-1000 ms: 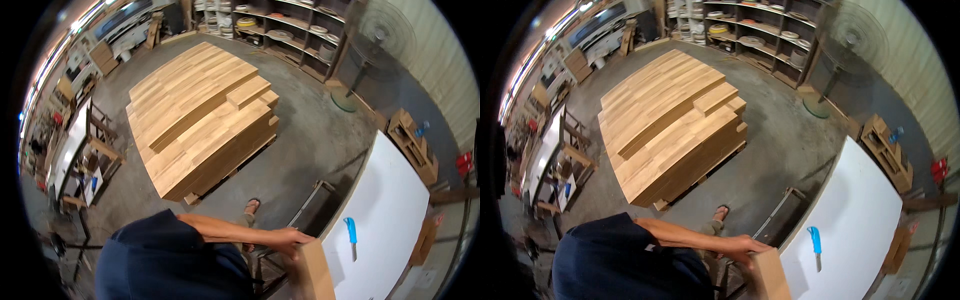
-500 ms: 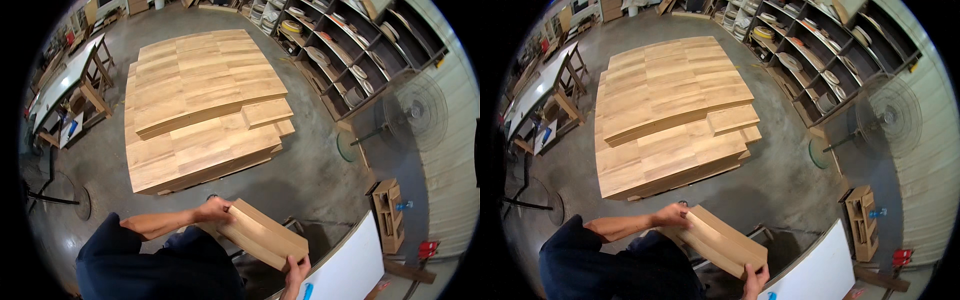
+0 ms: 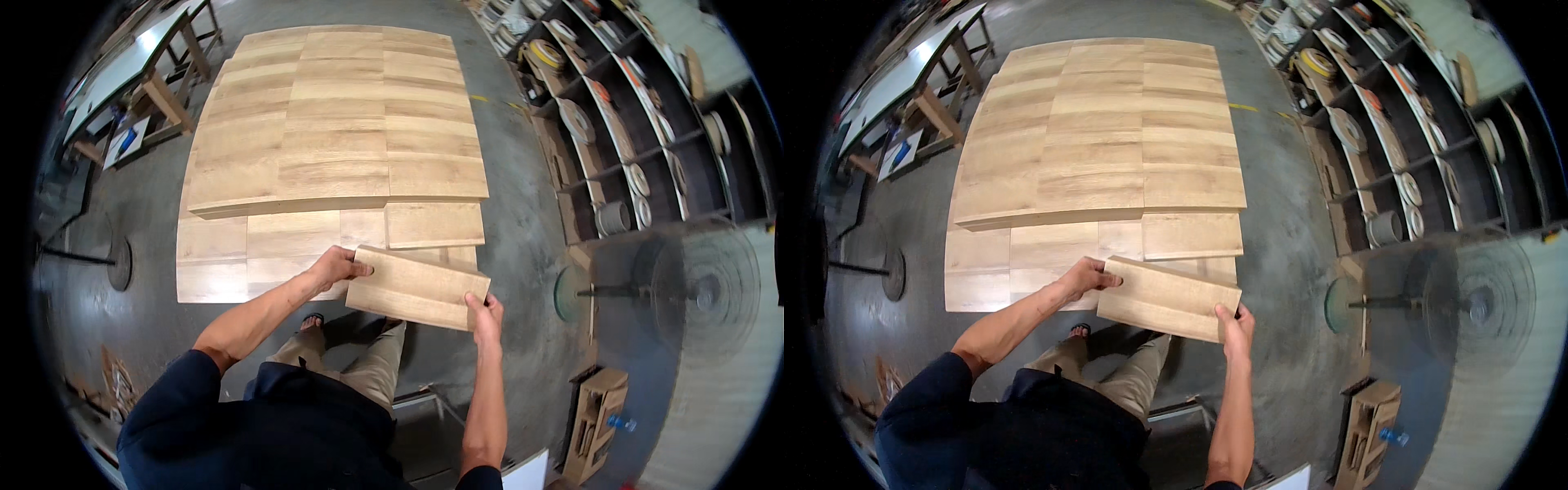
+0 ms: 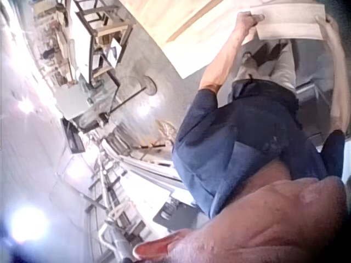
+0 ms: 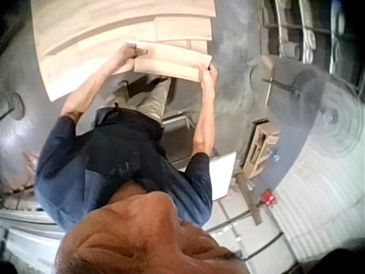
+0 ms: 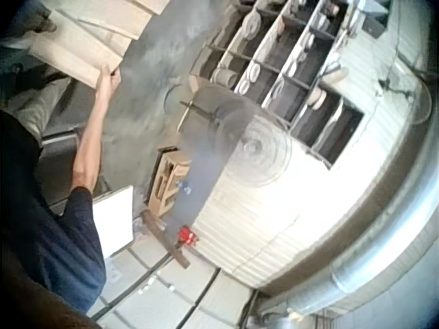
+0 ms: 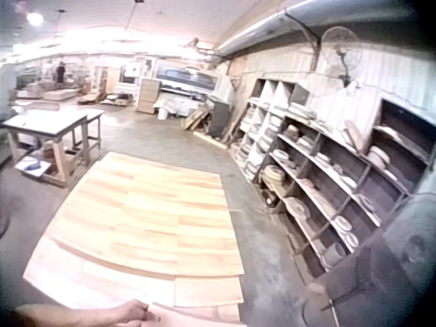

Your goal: The person picks up wood planks, turns them over by hand to check all sides, and places them onto a large wooden pallet.

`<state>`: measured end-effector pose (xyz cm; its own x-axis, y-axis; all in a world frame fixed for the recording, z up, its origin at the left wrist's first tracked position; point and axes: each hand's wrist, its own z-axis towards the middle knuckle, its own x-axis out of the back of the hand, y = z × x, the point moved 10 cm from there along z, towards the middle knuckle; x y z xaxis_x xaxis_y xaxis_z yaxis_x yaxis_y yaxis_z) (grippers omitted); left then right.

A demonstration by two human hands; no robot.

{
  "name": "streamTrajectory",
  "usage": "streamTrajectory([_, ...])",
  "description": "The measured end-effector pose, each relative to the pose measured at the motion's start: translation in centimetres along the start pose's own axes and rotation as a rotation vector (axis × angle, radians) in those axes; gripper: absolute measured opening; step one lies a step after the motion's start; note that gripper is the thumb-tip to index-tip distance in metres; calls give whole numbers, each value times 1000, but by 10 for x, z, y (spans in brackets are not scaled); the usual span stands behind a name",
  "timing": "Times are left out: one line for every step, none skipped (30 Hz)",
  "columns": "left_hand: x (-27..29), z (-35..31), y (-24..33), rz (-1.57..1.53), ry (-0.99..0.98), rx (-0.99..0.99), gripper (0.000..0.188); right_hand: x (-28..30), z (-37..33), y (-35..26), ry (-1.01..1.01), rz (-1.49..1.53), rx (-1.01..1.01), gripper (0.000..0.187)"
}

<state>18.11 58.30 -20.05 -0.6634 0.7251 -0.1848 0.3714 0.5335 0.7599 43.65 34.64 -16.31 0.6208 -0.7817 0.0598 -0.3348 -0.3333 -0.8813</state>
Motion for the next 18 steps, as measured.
streamTrajectory([-1,19,7,24,27,6,25,0,31,-5,-22,-18,-8,43])
streamTrajectory([-3,36,7,50,58,19,23,2,61,-4,-46,-35,-22,40])
streamTrajectory([-3,53,7,-2,84,-13,23,0,87,-6,-64,-35,21,35])
streamTrajectory([-2,69,3,-11,117,-3,23,-1,115,-6,-97,-39,6,35])
streamTrajectory([-3,81,5,27,182,25,24,4,140,-1,-105,-89,-16,33])
streamTrajectory([3,86,4,55,257,48,27,-4,158,-3,-128,-149,-32,31])
streamTrajectory([14,105,-18,1,298,35,35,-9,172,-3,-137,-183,-32,29])
streamTrajectory([13,113,-19,-9,312,61,35,-10,186,-1,-152,-192,-58,29])
streamTrajectory([12,119,-15,17,329,79,30,-10,199,-1,-168,-185,-73,29])
streamTrajectory([11,124,-12,44,344,98,25,-10,209,1,-182,-177,-90,30])
streamTrajectory([11,129,-11,69,369,100,26,-10,217,2,-195,-181,-99,28])
streamTrajectory([6,128,-4,60,384,112,26,-12,222,0,-213,-188,-110,28])
streamTrajectory([3,126,4,24,413,101,28,-13,226,-2,-209,-185,-108,27])
streamTrajectory([1,123,13,-12,445,86,29,-15,231,-4,-209,-183,-102,26])
streamTrajectory([2,125,16,20,465,95,34,-17,235,-3,-224,-187,-110,26])
streamTrajectory([2,127,14,16,477,104,34,-18,238,-5,-229,-195,-90,25])
streamTrajectory([2,128,12,12,493,114,34,-20,241,-8,-234,-203,-68,25])
streamTrajectory([3,130,10,10,508,125,35,-21,245,-8,-245,-205,-77,25])
